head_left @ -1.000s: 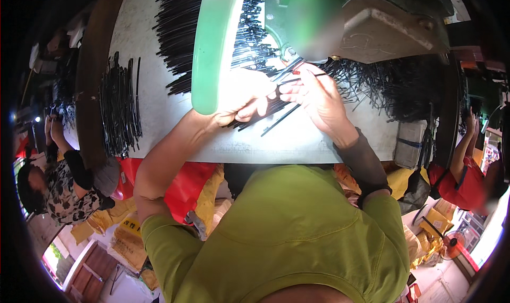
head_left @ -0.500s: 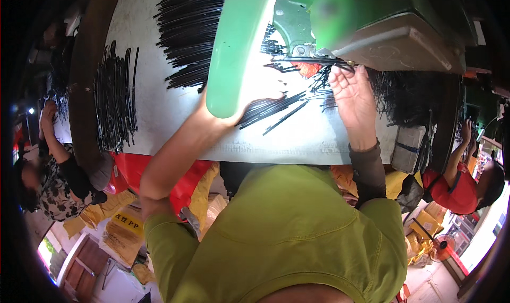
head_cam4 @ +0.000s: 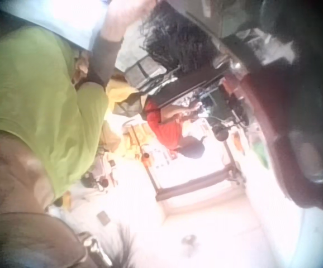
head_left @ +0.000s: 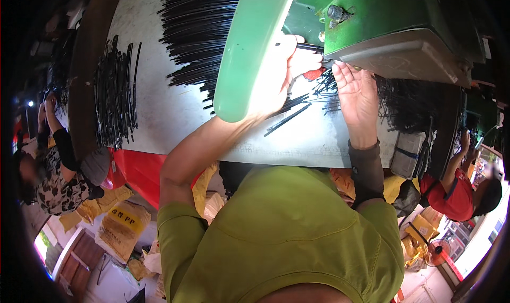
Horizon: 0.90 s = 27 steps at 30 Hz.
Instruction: Assembling and processing black component strips using a specialized machine on a fabrication floor.
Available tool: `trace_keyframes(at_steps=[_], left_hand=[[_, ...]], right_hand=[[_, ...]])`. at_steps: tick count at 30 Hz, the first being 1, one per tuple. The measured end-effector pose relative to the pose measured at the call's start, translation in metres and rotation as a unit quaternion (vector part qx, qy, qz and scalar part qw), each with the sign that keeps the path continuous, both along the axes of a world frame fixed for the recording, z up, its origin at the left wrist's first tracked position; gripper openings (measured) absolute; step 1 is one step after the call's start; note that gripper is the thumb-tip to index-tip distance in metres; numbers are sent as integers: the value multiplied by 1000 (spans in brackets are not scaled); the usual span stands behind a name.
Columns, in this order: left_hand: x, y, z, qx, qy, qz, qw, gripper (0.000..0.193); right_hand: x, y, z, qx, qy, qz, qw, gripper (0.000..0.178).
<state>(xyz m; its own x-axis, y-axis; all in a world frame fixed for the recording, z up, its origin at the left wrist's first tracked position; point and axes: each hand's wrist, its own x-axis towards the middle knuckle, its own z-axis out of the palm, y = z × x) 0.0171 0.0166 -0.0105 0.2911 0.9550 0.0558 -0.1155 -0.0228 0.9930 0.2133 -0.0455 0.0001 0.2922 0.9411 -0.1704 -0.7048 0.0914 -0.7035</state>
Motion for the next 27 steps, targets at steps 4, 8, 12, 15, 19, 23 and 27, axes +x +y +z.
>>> trace_keyframes(at_steps=[4,8,12,15,19,23,27], left_hand=[[4,0,1,71,-14,-21,997,19],[15,-7,23,-254,-345,1,903,18],[9,-8,21,-256,-324,16,910,18],[8,-8,14,-262,-361,13,895,19],[9,-7,18,-259,-345,10,902,18],[13,-10,25,-268,-317,60,908,16],[13,-11,22,-272,-337,70,899,14]], right_hand=[[0,-2,-2,33,-8,23,999,20],[1,-4,-3,30,10,3,999,20],[-8,-1,1,6,0,12,1000,19],[-4,-2,-6,24,1,15,1000,19],[-7,-2,-4,4,-5,-1,1000,18],[-11,-1,-3,-19,11,-14,1000,18],[-9,0,-10,27,4,-5,1000,18]])
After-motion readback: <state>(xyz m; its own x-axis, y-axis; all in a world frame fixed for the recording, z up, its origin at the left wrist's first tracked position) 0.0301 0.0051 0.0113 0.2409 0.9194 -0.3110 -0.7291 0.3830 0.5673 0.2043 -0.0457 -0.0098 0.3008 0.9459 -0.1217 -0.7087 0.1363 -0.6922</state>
